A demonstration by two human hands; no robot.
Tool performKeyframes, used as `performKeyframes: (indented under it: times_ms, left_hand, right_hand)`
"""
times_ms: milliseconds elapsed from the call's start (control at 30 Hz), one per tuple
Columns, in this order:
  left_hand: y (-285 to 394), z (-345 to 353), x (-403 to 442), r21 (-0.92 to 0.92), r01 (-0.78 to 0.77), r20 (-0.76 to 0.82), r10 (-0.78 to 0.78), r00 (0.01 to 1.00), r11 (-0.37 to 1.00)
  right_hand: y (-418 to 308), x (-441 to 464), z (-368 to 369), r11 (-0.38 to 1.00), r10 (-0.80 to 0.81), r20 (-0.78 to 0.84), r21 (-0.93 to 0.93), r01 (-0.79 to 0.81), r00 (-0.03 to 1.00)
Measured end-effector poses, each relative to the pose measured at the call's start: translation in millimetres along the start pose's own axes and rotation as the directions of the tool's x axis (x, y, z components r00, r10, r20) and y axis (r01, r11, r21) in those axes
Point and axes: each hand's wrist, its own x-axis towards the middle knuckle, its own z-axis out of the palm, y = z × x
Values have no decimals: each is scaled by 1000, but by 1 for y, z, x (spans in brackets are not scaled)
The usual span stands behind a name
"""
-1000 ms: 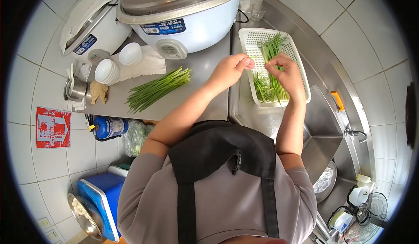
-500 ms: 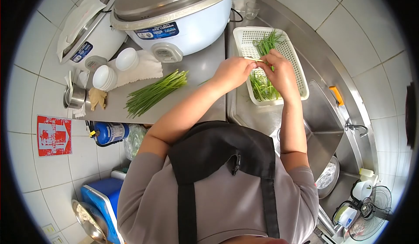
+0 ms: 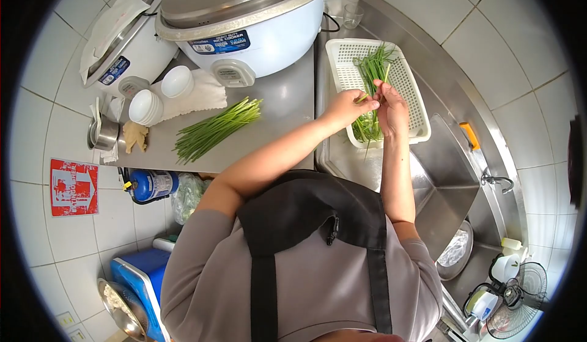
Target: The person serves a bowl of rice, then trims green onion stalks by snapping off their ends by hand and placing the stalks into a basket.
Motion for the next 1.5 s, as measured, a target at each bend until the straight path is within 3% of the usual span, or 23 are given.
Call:
performKeyframes:
  times_ms: [133, 200, 300, 367, 433, 533, 733, 867, 967, 1033, 1100, 1133, 1200, 1233, 1300, 1333, 1400, 1433, 1500]
  left_hand:
    - [-4, 8, 4, -8, -12, -15, 12, 1000, 1000]
    - [-5, 8, 7, -222, -38, 39, 47, 998, 974]
    - [-2, -3, 4, -235, -3, 98, 27, 995, 972]
    - [4, -13, -1, -183, -1, 112, 22, 993, 983]
    - [3, -19, -4, -133, 2, 124, 15, 992, 991]
    - [2, -23, -6, -111, -3, 104, 14, 995, 994]
    - [-3, -32, -12, 11, 31, 208, -32, 978, 999]
    - [-6, -41, -16, 6, 53, 204, -53, 977, 999]
    - [-4, -45, -16, -50, 101, 247, -85, 965, 994]
    - [1, -47, -17, -89, 136, 277, -106, 955, 987]
    - [6, -50, -20, -101, 163, 311, -125, 942, 981]
    - [8, -51, -21, -100, 164, 311, -126, 942, 981]
    - [12, -53, -22, -132, 156, 324, -106, 940, 979]
    - [13, -54, -23, -133, 157, 322, -107, 940, 979]
    - [15, -54, -24, -138, 159, 332, -105, 938, 978]
    - [14, -54, -26, -141, 160, 329, -106, 939, 977]
    - [15, -54, -29, -111, 195, 356, -145, 923, 974]
    - [17, -55, -31, -111, 196, 357, -145, 923, 974]
    - [22, -61, -36, -108, 213, 337, -166, 927, 971]
  right_hand:
    - [4, 1, 0, 988, 3, -14, 153, -1, 1000]
    - [3, 0, -1, 979, 23, -11, 201, -20, 1000]
    - [-7, 0, -8, 996, 56, 49, 72, -60, 997]
    - [-14, 2, -18, 933, -49, 68, -353, 70, 997]
    - [-25, -2, -19, 914, -30, 114, -399, 73, 993]
    - [-31, -4, -28, 774, 42, 219, -624, 107, 975]
    - [-53, -8, -40, 609, 64, 212, -782, 131, 975]
    - [-63, -11, -36, 671, -22, 185, -725, 152, 982]
    - [-61, -21, -7, 218, -340, 463, -807, 548, 818]
    - [-59, -22, 0, 171, -354, 495, -800, 575, 794]
    - [-59, -20, 1, -75, -350, 664, -723, 686, 661]
    - [-57, -18, 0, -74, -351, 663, -724, 686, 661]
    - [-51, -12, -6, 116, -346, 600, -736, 667, 722]
    - [-46, -10, -8, 117, -344, 601, -735, 668, 722]
    - [-37, -5, -12, 458, -330, 499, -658, 598, 802]
    - [-34, -2, -14, 458, -326, 501, -658, 598, 802]
    - [-30, 3, -17, 802, -371, 296, -375, 464, 880]
    - [-29, 5, -19, 803, -370, 295, -376, 463, 881]
    - [-28, 8, -25, 873, -366, 97, -310, 377, 926]
